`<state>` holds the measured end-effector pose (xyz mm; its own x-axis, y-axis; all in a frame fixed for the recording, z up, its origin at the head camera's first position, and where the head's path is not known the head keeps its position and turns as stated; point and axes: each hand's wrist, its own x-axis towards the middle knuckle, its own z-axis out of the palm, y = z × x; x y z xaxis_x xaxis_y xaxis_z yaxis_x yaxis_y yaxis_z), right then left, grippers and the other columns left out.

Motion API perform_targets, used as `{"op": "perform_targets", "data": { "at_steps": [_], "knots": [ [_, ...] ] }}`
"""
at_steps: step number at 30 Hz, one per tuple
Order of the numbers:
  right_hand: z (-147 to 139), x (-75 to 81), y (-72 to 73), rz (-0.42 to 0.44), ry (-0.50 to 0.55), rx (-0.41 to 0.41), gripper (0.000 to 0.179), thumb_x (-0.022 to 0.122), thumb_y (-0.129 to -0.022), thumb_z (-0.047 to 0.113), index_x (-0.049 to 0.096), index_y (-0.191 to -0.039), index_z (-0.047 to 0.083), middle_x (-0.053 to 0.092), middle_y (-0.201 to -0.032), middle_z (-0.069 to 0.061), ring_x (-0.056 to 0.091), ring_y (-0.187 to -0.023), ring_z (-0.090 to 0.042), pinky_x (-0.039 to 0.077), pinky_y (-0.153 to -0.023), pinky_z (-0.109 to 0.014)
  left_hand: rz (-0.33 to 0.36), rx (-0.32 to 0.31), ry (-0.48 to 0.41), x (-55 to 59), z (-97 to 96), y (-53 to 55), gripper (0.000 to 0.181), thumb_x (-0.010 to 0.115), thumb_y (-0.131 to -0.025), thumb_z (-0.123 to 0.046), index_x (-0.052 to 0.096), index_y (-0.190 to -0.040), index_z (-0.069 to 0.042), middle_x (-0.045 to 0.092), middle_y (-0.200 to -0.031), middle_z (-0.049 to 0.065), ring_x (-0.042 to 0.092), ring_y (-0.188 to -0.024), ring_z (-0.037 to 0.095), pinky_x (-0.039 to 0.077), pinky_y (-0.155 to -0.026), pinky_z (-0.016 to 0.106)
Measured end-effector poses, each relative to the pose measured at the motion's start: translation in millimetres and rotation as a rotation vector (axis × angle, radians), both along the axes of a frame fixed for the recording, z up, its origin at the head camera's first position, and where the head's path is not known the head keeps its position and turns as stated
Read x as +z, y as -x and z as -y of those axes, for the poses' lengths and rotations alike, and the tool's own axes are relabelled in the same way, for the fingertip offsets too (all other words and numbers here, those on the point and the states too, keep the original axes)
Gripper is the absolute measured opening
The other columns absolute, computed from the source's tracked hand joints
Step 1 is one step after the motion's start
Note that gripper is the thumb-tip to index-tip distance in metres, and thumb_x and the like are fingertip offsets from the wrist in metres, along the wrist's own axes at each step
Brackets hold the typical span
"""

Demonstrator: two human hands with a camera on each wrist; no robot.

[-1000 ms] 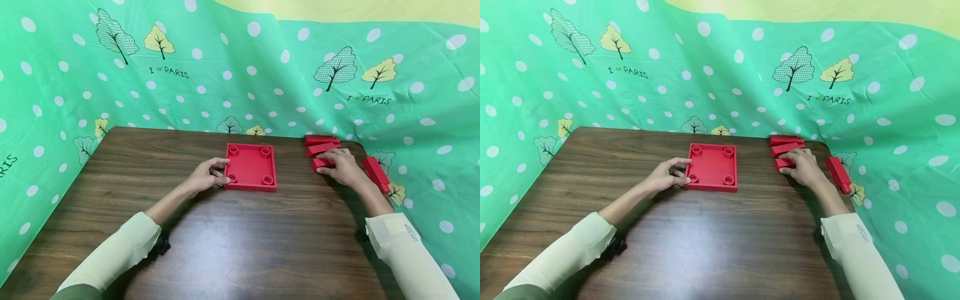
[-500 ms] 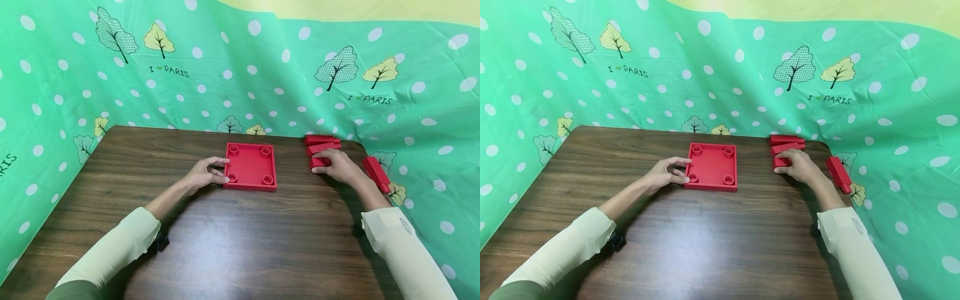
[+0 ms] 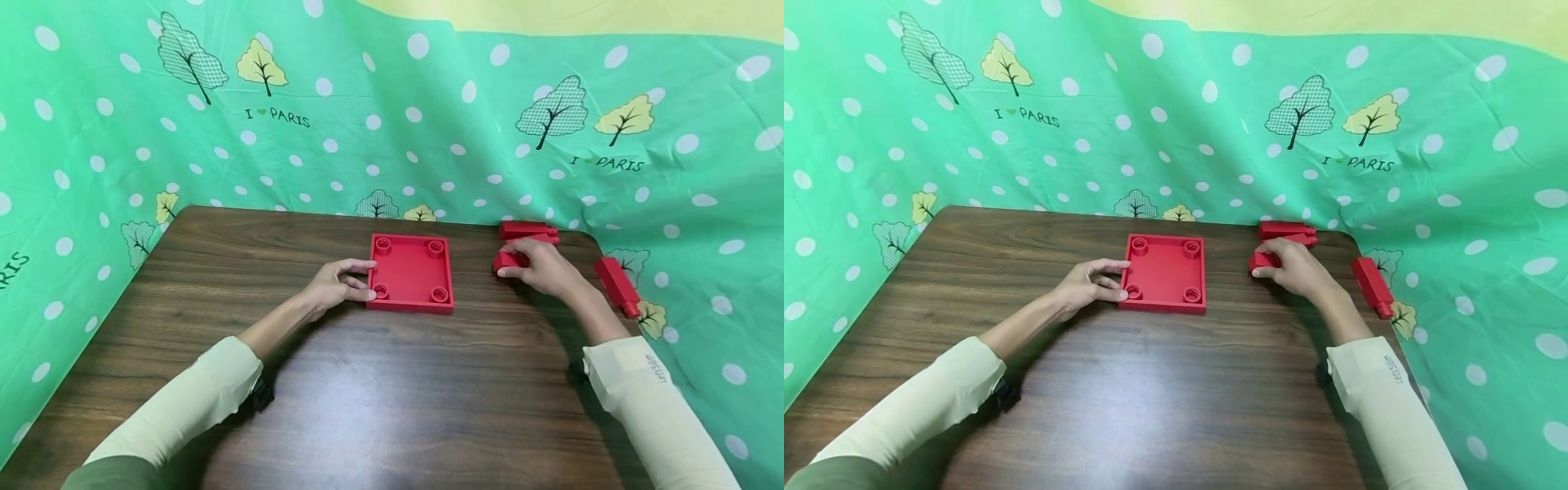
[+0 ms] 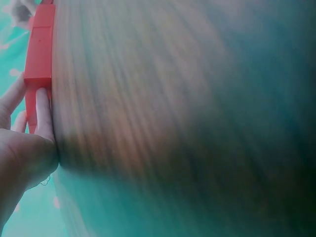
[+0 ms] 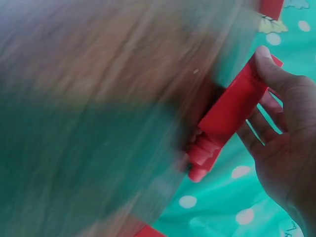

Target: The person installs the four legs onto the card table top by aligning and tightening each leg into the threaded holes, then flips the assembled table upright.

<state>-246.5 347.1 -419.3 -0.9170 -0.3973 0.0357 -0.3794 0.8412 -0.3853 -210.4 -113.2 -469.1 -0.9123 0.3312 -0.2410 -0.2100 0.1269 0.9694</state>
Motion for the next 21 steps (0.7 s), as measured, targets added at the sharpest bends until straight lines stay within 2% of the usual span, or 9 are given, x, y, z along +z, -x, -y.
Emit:
{"op": "perform_targets", "data": {
  "at_steps": [5,10,12,18,21],
  "knots": [
    [10.1,9.8,-3.7,0.01,0.096,-0.054,0.05,0.087,-0.102,0.023,0.071,-0.145,0.002,0.074,-0.135,-0.021,0.065,-0.114,-0.036,0.059,-0.1,-0.056,-0.001,-0.004,0.0,1.5,-2.2,-0.3,0.071,0.093,-0.089,0.002,0.07,-0.154,-0.013,0.067,-0.16,0.012,0.072,-0.107,0.016,0.063,-0.086,0.02],
    [20.5,14.9,-6.9,-0.029,0.222,-0.093,0.049,0.083,-0.106,0.024,0.07,-0.148,0.003,0.072,-0.141,-0.021,0.068,-0.12,-0.037,0.061,-0.104,-0.06,-0.001,-0.005,0.006,2.7,-3.4,-0.9,0.071,0.094,-0.088,0.001,0.071,-0.154,-0.014,0.068,-0.161,0.011,0.073,-0.107,0.016,0.063,-0.085,0.02],
    [24.6,16.6,-8.0,-0.046,0.254,-0.117,0.048,0.082,-0.106,0.025,0.07,-0.148,0.005,0.073,-0.142,-0.02,0.069,-0.121,-0.037,0.062,-0.104,-0.054,0.003,-0.007,0.003,2.3,-3.2,-1.1,0.072,0.093,-0.089,0.001,0.07,-0.154,-0.015,0.067,-0.161,0.01,0.073,-0.107,0.016,0.064,-0.086,0.02],
    [37.3,22.3,-9.5,-0.034,0.332,-0.217,0.049,0.081,-0.107,0.033,0.069,-0.148,0.009,0.074,-0.139,-0.019,0.072,-0.122,-0.036,0.052,-0.093,-0.018,0.007,-0.01,0.007,-0.1,-1.1,-1.2,0.073,0.093,-0.089,0.001,0.069,-0.156,-0.015,0.066,-0.163,0.009,0.072,-0.107,0.015,0.063,-0.087,0.02],
    [44.1,25.3,-8.7,-0.038,0.382,-0.243,0.048,0.08,-0.108,0.034,0.069,-0.146,0.007,0.076,-0.134,-0.02,0.073,-0.117,-0.035,0.051,-0.088,-0.01,0.003,-0.007,0.008,0.3,-0.2,-1.4,0.072,0.092,-0.089,0.0,0.069,-0.156,-0.015,0.066,-0.163,0.009,0.072,-0.107,0.015,0.063,-0.087,0.02]
  ]
}}
